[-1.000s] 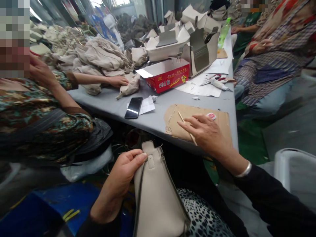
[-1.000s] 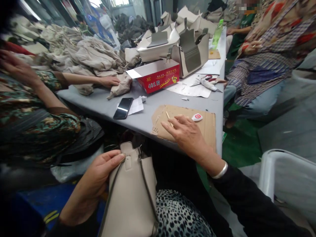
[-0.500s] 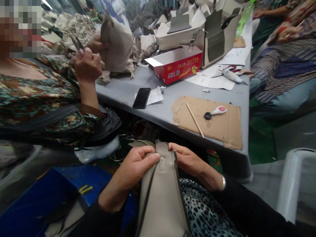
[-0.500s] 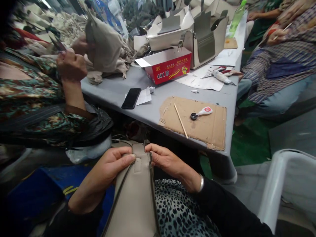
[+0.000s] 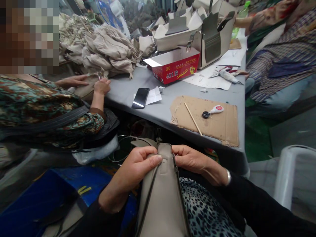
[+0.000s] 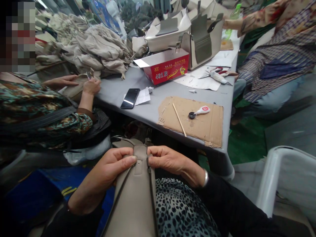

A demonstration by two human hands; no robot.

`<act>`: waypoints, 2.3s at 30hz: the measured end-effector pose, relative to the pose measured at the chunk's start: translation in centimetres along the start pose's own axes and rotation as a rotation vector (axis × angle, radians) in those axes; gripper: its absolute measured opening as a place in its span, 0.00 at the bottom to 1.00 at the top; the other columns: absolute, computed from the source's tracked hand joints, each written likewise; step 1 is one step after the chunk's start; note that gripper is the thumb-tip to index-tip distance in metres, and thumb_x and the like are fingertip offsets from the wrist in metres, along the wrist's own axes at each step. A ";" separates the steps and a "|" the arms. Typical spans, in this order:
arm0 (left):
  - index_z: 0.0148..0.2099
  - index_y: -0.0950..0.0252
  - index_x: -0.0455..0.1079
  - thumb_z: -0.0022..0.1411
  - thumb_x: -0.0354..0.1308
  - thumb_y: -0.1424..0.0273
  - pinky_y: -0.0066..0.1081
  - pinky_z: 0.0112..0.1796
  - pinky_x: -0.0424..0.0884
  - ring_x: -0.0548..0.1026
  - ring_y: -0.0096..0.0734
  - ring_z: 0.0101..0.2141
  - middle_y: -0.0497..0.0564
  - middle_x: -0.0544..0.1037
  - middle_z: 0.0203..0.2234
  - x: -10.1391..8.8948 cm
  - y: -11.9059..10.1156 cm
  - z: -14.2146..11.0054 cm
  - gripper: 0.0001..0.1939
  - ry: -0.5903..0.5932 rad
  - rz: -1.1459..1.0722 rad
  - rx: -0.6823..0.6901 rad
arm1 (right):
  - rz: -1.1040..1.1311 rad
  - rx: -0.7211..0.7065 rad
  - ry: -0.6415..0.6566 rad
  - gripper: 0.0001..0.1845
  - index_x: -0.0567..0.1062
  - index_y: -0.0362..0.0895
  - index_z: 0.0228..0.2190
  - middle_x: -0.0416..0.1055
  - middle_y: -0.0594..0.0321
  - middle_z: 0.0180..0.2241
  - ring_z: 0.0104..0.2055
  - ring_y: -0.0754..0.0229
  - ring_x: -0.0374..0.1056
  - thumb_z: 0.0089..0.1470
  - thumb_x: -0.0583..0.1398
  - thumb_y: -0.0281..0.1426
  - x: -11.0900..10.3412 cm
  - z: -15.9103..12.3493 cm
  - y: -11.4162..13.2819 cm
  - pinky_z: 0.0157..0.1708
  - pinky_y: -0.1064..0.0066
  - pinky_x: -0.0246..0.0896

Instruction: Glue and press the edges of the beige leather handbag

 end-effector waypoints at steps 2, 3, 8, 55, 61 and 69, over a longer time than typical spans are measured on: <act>0.33 0.66 0.70 0.59 0.66 0.54 0.22 0.21 0.59 0.66 0.26 0.22 0.48 0.72 0.23 0.0 0.2 -0.1 0.19 0.005 -0.025 -0.010 | -0.018 0.009 0.002 0.22 0.76 0.40 0.34 0.71 0.63 0.31 0.34 0.62 0.66 0.54 0.71 0.46 0.0 -0.1 0.3 0.41 0.70 0.63; 0.33 0.66 0.70 0.58 0.66 0.54 0.22 0.22 0.59 0.66 0.27 0.22 0.49 0.73 0.23 0.0 0.2 -0.1 0.19 0.007 -0.038 -0.014 | -0.027 0.012 -0.004 0.21 0.76 0.40 0.33 0.70 0.64 0.30 0.33 0.62 0.65 0.54 0.71 0.46 0.0 -0.1 0.4 0.40 0.70 0.63; 0.34 0.67 0.71 0.58 0.67 0.54 0.22 0.22 0.61 0.67 0.27 0.23 0.49 0.73 0.24 0.1 0.4 0.0 0.20 0.006 -0.078 -0.007 | -0.072 -0.014 -0.064 0.21 0.74 0.40 0.29 0.66 0.67 0.27 0.30 0.65 0.60 0.53 0.72 0.44 0.4 0.1 1.2 0.34 0.74 0.56; 0.27 0.62 0.64 0.67 0.57 0.64 0.29 0.29 0.58 0.65 0.31 0.27 0.45 0.69 0.24 -0.1 2.0 -0.1 0.15 -0.306 0.420 0.251 | -0.196 -0.129 -0.286 0.21 0.74 0.40 0.31 0.67 0.67 0.28 0.30 0.65 0.59 0.54 0.70 0.46 1.7 1.5 0.6 0.32 0.74 0.56; 0.28 0.63 0.66 0.67 0.57 0.63 0.28 0.30 0.59 0.65 0.31 0.28 0.45 0.70 0.24 -0.1 2.1 0.4 0.15 -0.298 0.374 0.224 | -0.204 -0.131 -0.308 0.22 0.72 0.42 0.30 0.64 0.68 0.27 0.29 0.66 0.57 0.56 0.68 0.48 1.5 1.8 0.4 0.29 0.74 0.52; 0.30 0.63 0.66 0.67 0.58 0.60 0.28 0.30 0.60 0.65 0.32 0.28 0.45 0.68 0.25 -0.1 2.7 1.4 0.15 -0.274 0.275 0.176 | -0.342 -0.139 -0.299 0.20 0.73 0.42 0.32 0.62 0.69 0.27 0.28 0.65 0.54 0.57 0.68 0.46 0.6 1.7 0.7 0.27 0.74 0.50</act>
Point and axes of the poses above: each hand's wrist, its own z-axis towards the middle knuckle, its own x-axis out of the palm, y = z × x, the point moved 2 cm from there along z, towards the middle knuckle
